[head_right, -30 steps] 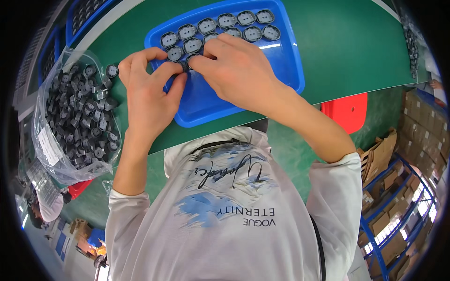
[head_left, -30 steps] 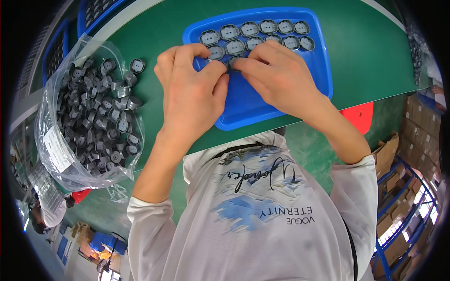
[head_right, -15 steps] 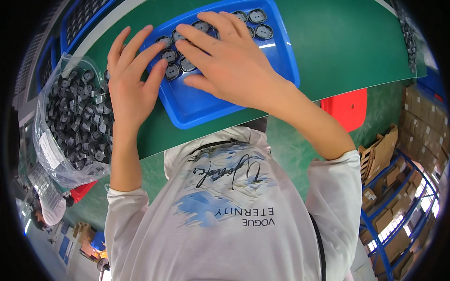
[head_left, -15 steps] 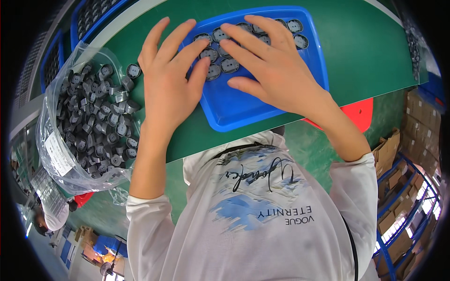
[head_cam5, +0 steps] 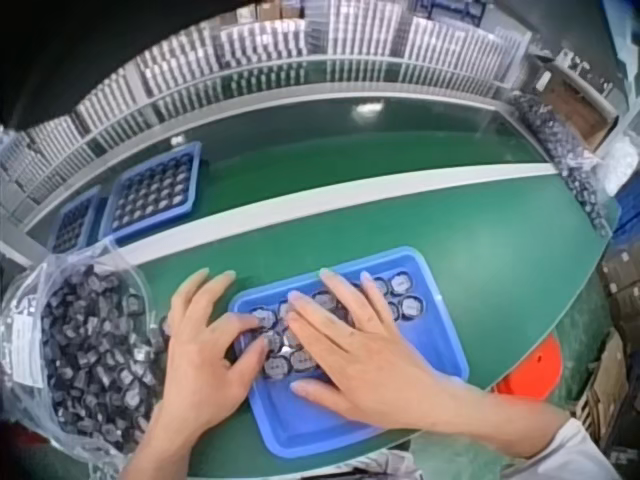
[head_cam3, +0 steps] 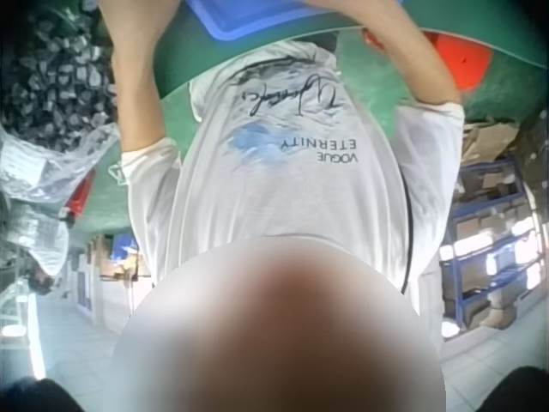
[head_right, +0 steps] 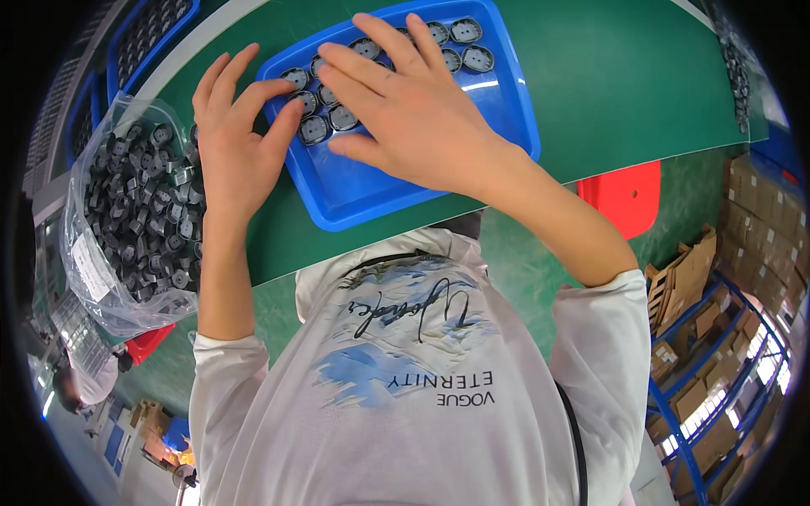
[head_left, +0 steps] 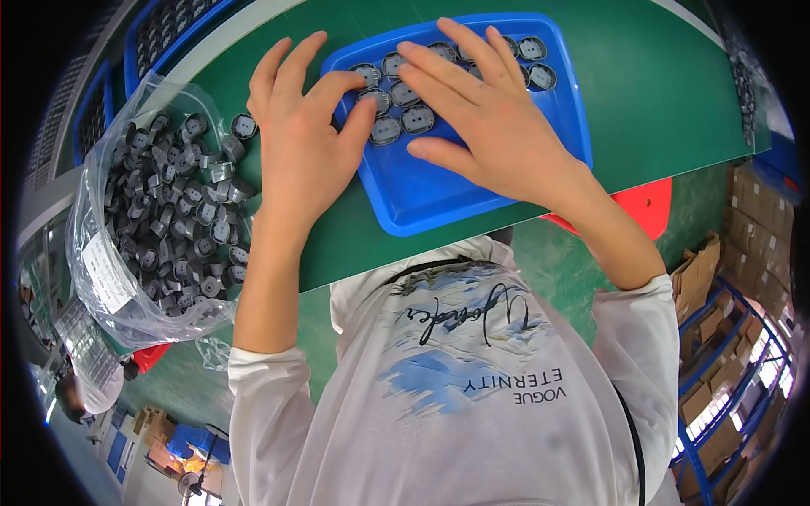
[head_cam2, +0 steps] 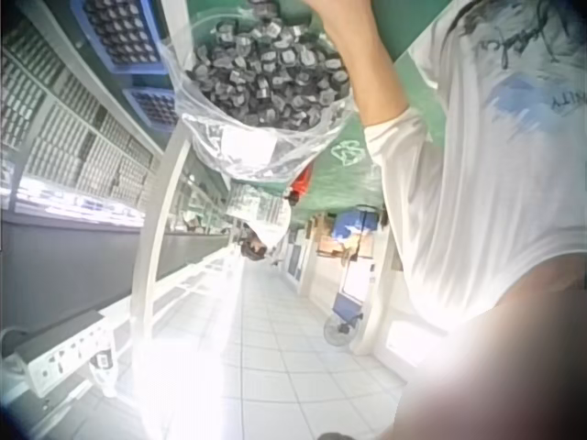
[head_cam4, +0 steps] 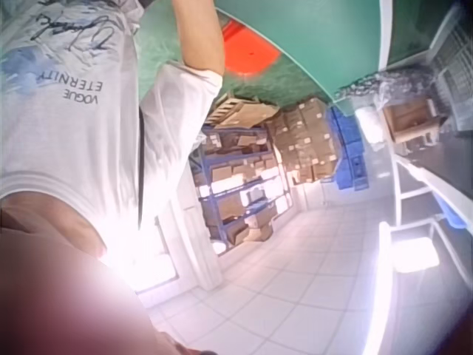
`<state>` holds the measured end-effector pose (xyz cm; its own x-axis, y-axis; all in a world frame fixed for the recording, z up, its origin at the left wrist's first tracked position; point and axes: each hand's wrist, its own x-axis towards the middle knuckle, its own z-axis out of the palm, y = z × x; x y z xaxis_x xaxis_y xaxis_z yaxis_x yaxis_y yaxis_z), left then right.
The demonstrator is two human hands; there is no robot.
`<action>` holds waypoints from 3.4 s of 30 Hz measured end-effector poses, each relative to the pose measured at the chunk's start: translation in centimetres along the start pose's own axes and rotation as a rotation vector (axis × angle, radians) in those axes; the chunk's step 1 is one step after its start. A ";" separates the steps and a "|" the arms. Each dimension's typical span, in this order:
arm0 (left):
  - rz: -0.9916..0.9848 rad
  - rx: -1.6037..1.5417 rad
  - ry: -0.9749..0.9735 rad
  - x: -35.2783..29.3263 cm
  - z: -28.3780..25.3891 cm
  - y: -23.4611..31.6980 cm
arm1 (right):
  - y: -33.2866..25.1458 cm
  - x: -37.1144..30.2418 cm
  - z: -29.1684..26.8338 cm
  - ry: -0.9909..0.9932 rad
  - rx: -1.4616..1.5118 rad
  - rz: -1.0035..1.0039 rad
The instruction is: Assembling electronics components into trays and jigs on a manual assembly production line.
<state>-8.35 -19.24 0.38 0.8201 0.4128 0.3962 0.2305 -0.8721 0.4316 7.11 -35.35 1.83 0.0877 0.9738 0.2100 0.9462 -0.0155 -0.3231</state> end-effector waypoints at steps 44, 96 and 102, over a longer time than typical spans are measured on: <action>-0.007 -0.010 -0.007 0.3 -0.6 0.0 | 0.0 0.3 -2.7 -0.032 0.008 -0.022; -0.227 -0.286 0.103 -3.5 0.3 1.1 | 0.2 -2.2 -3.3 0.068 0.023 0.282; -0.232 -0.296 0.104 -3.3 0.3 1.2 | 0.8 -3.3 -1.6 0.054 -0.146 0.236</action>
<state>-10.63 -21.68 -0.65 0.7030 0.6277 0.3344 0.2297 -0.6453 0.7285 8.07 -38.91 2.36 0.3236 0.9258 0.1954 0.9323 -0.2767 -0.2330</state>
